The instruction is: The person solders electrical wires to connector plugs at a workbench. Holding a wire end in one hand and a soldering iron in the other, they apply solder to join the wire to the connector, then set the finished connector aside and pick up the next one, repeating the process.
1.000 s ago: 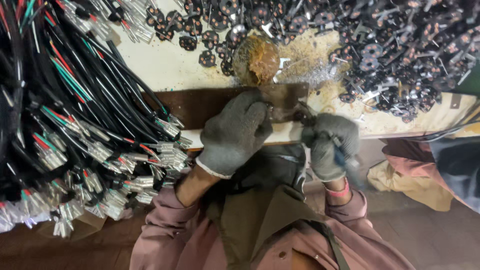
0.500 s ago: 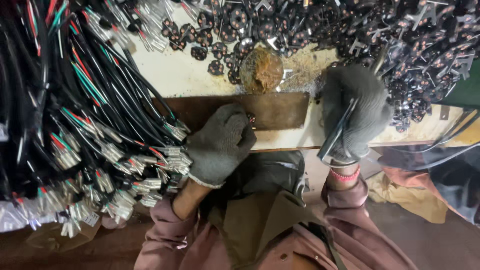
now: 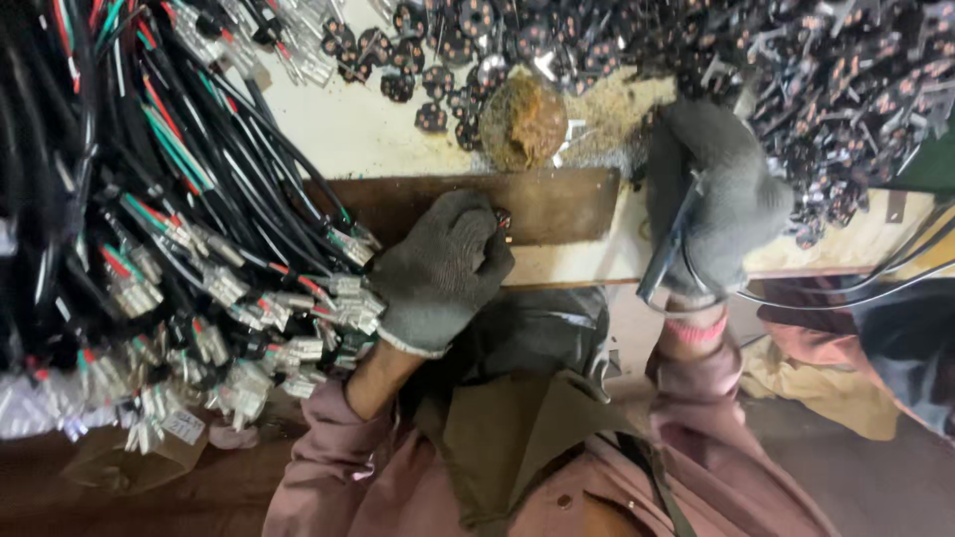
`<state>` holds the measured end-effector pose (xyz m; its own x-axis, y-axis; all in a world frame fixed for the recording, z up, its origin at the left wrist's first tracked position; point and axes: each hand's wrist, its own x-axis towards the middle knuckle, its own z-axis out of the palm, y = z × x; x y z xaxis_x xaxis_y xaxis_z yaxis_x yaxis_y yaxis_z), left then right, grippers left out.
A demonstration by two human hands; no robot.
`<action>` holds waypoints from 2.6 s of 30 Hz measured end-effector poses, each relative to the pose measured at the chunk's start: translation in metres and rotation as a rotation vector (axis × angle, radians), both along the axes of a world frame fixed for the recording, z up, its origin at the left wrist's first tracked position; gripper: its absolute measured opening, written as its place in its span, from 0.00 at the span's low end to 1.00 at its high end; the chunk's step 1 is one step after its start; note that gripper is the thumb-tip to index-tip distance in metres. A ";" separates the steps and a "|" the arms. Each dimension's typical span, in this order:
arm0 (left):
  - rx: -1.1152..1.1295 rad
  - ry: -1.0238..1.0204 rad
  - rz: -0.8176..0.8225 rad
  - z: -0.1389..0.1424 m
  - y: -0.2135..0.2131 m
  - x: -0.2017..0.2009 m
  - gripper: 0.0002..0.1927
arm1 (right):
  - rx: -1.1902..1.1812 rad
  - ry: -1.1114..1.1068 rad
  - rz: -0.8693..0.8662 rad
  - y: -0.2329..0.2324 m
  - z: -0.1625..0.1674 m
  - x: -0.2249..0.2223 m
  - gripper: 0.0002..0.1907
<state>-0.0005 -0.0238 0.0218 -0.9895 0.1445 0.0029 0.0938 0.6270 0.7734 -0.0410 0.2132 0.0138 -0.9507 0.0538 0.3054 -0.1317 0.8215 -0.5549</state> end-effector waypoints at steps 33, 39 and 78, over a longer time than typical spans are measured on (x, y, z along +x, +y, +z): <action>0.033 -0.019 -0.054 -0.004 0.004 -0.002 0.11 | -0.169 -0.398 0.338 -0.019 0.044 0.020 0.11; 0.015 -0.016 -0.078 -0.005 0.020 0.001 0.11 | -0.266 -0.089 0.117 -0.022 0.005 0.059 0.10; -0.112 -0.078 -0.184 0.024 0.018 0.073 0.19 | -0.606 -0.497 -0.274 -0.011 -0.052 0.108 0.12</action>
